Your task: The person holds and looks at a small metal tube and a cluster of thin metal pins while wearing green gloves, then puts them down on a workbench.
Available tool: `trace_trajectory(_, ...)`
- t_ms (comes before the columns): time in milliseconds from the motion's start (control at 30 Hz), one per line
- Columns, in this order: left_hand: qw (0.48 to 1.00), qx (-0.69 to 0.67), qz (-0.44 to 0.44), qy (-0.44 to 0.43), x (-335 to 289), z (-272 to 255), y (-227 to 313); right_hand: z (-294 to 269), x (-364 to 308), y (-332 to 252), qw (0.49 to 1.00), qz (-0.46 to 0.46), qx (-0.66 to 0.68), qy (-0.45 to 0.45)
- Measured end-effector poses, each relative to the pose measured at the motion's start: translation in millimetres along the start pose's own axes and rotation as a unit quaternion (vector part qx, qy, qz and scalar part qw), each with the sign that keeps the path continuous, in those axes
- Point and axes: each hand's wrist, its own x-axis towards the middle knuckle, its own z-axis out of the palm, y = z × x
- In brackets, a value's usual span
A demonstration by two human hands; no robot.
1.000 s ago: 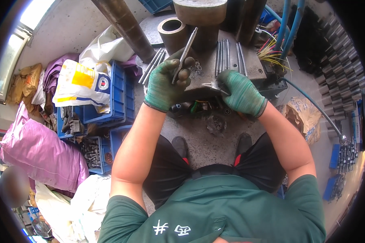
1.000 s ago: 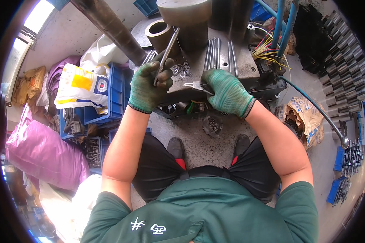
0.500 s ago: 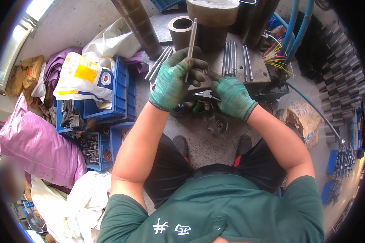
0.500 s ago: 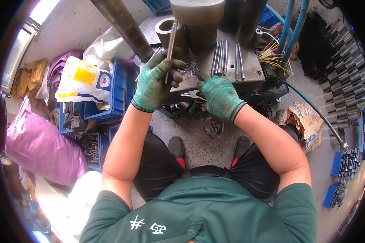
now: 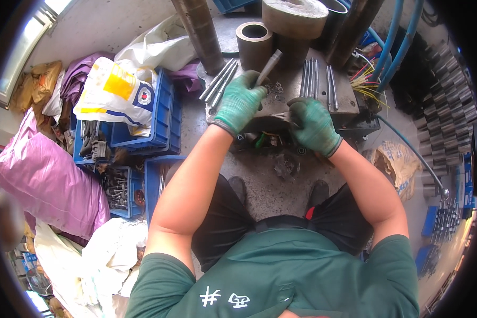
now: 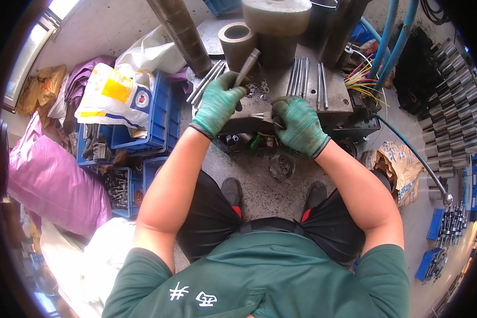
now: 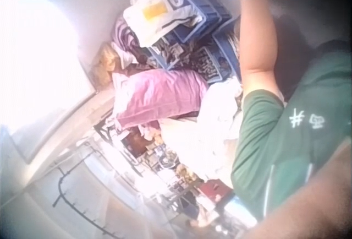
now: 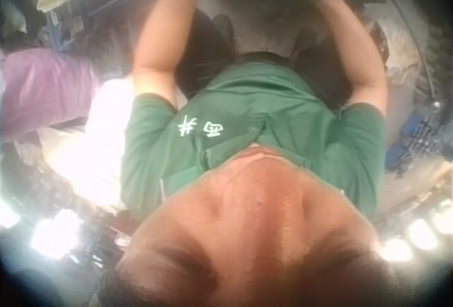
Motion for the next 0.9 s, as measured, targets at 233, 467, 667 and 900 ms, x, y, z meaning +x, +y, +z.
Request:
trace_trajectory(233,0.927,0.346,0.141,-0.010,11.7,30.7,-19.1,-17.9,-3.3,4.0,0.966,0.129,0.168,0.147)
trace_trajectory(467,0.898,0.413,0.146,-0.046,19.5,38.9,-17.3,-37.9,-6.6,13.5,0.921,0.223,0.275,0.163)
trace_trajectory(667,0.880,0.443,0.151,-0.083,33.3,36.4,-21.7,-53.0,-6.9,14.7,0.886,0.274,0.339,0.156)
trace_trajectory(900,0.895,0.404,0.169,-0.083,29.1,34.5,-19.1,-55.1,-6.0,12.1,0.871,0.263,0.378,0.169)
